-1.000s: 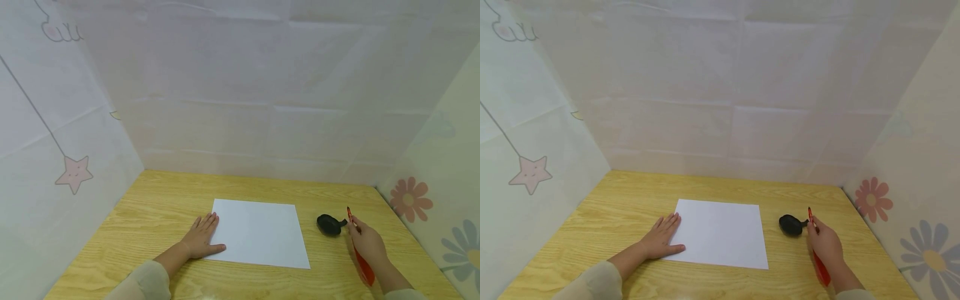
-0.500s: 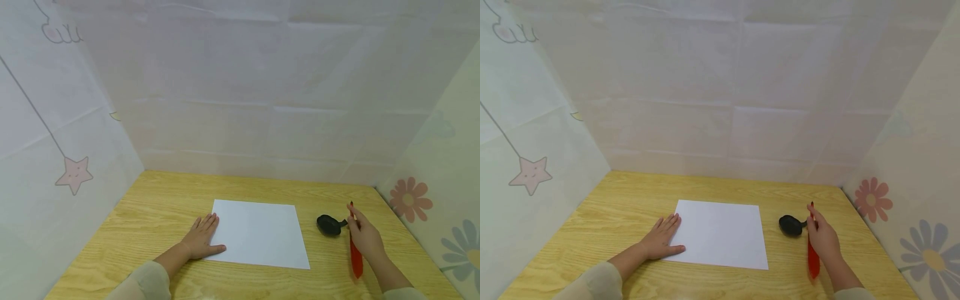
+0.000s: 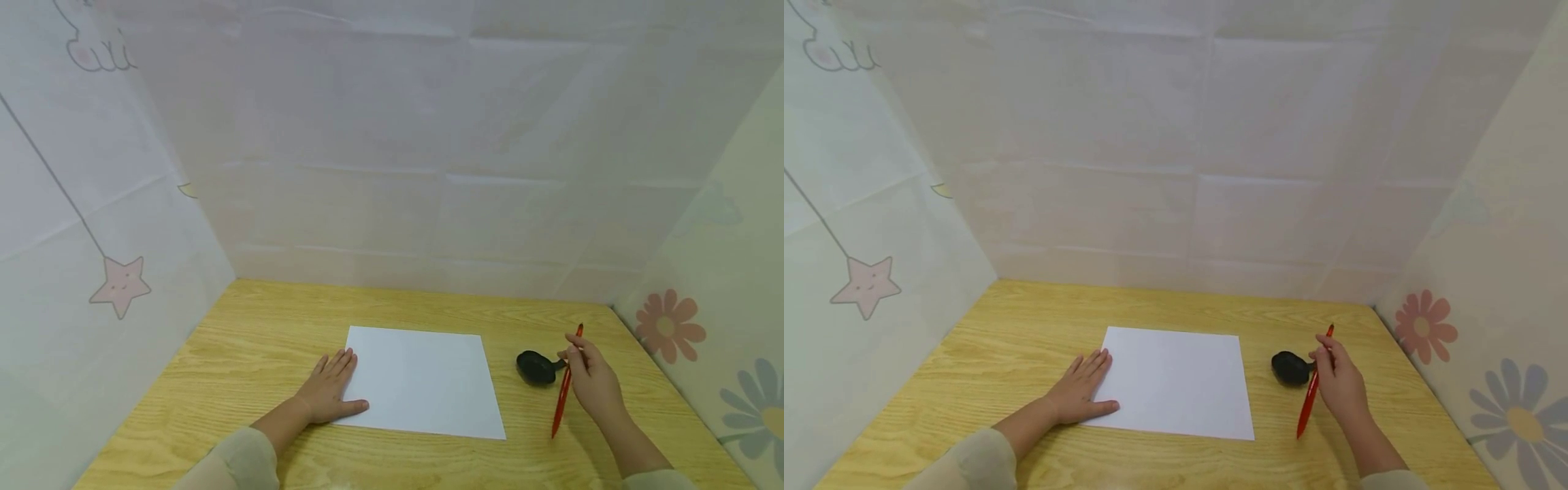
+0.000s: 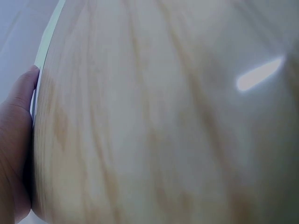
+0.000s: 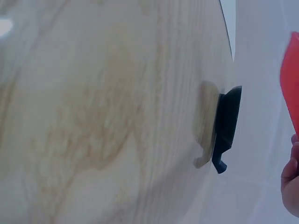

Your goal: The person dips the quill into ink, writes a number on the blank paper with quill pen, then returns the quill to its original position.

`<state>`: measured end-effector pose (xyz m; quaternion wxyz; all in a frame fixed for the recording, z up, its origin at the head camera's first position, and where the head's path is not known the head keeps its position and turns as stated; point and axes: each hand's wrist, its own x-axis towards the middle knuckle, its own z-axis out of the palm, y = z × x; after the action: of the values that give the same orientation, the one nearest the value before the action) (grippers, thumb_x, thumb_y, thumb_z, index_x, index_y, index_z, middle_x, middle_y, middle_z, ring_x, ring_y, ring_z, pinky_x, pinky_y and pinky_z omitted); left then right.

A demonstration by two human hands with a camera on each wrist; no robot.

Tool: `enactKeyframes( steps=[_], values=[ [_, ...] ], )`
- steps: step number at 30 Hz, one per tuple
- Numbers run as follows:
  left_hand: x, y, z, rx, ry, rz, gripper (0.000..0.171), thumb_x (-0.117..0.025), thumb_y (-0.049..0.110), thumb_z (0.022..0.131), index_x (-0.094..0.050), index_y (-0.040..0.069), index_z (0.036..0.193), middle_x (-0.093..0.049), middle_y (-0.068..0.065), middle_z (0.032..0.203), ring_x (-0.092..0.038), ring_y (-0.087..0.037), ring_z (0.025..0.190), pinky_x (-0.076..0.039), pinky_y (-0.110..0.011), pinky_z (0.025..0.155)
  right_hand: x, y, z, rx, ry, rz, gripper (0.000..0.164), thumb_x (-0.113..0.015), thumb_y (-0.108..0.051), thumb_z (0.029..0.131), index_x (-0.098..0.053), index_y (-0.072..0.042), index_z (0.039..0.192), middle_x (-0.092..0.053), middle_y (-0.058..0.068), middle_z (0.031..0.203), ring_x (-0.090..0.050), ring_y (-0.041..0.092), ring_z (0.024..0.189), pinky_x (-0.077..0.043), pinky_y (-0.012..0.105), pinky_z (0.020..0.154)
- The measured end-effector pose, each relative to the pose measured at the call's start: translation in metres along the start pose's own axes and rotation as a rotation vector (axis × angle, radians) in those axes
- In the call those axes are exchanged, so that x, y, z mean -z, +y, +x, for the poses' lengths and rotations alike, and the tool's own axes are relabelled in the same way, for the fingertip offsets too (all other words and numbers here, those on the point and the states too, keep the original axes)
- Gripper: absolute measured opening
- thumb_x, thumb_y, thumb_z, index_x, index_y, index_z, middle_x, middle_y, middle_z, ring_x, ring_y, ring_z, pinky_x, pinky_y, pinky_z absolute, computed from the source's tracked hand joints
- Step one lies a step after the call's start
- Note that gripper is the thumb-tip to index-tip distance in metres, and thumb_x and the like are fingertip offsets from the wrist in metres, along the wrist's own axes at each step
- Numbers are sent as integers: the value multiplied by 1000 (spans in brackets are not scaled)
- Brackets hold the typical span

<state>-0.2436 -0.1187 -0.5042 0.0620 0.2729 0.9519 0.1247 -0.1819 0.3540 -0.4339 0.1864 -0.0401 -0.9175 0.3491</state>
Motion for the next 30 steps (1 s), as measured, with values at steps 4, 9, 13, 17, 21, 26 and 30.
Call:
enactKeyframes(
  steps=[4, 9, 13, 17, 21, 26, 30],
  values=[
    [0, 0, 0, 2, -2, 0, 103, -44, 75, 88, -17, 3, 156, -10, -12, 165, -7, -29, 154, -5, -54, 123, -1, -8, -2, 44, 54, 71, 44, -34, -33, 107, -44, -6, 140, -54, -38, 105, -36, 10, 45, -35, 29, 39],
    [0, 0, 0, 0, 1, 0, 103, -44, 75, 88, -17, 3, 156, -10, -12, 165, -7, -29, 154, -4, -54, 123, -2, -17, -3, 101, 127, 115, 41, -37, -30, 107, -46, -5, 139, -44, -51, 104, -40, 3, 53, -34, 26, 41],
    [-1, 0, 0, 0, 0, -3, 103, -44, 75, 88, -18, 2, 156, -10, -12, 165, -7, -29, 154, -4, -54, 123, -3, -19, -4, 117, 144, 135, 42, -32, -27, 108, -44, -3, 141, -44, -49, 111, -46, -18, 77, -39, 17, 51],
    [0, 0, 0, -1, 0, 1, 102, -44, 74, 88, -17, 3, 156, -10, -12, 165, -7, -29, 154, -5, -54, 123, -4, -20, -6, 115, 147, 187, 45, -25, -24, 109, -40, -2, 144, -49, -38, 121, -48, -22, 95, -39, 4, 74],
    [0, 0, -1, -2, 1, -1, 102, -44, 74, 88, -18, 3, 156, -10, -12, 165, -7, -29, 154, -5, -54, 123, -5, -20, -6, 84, 136, 224, 44, -27, -19, 108, -35, -6, 149, -48, -30, 128, -48, -20, 91, -41, 10, 63],
    [0, 0, 0, -4, 4, -2, 102, -45, 74, 88, -18, 3, 156, -10, -12, 165, -8, -29, 154, -5, -54, 123, -7, -22, -4, 37, 166, 189, 45, -47, -11, 102, -41, -8, 146, -47, -42, 119, -47, -18, 82, -41, 13, 51],
    [0, 0, -1, -2, 4, 0, 102, -44, 74, 89, -17, 3, 156, -10, -12, 165, -7, -29, 154, -5, -54, 123, -7, -23, -3, -22, 183, 175, 41, -57, -13, 98, -50, -11, 139, -51, -47, 108, -48, -13, 79, -39, 18, 46]
  ],
)
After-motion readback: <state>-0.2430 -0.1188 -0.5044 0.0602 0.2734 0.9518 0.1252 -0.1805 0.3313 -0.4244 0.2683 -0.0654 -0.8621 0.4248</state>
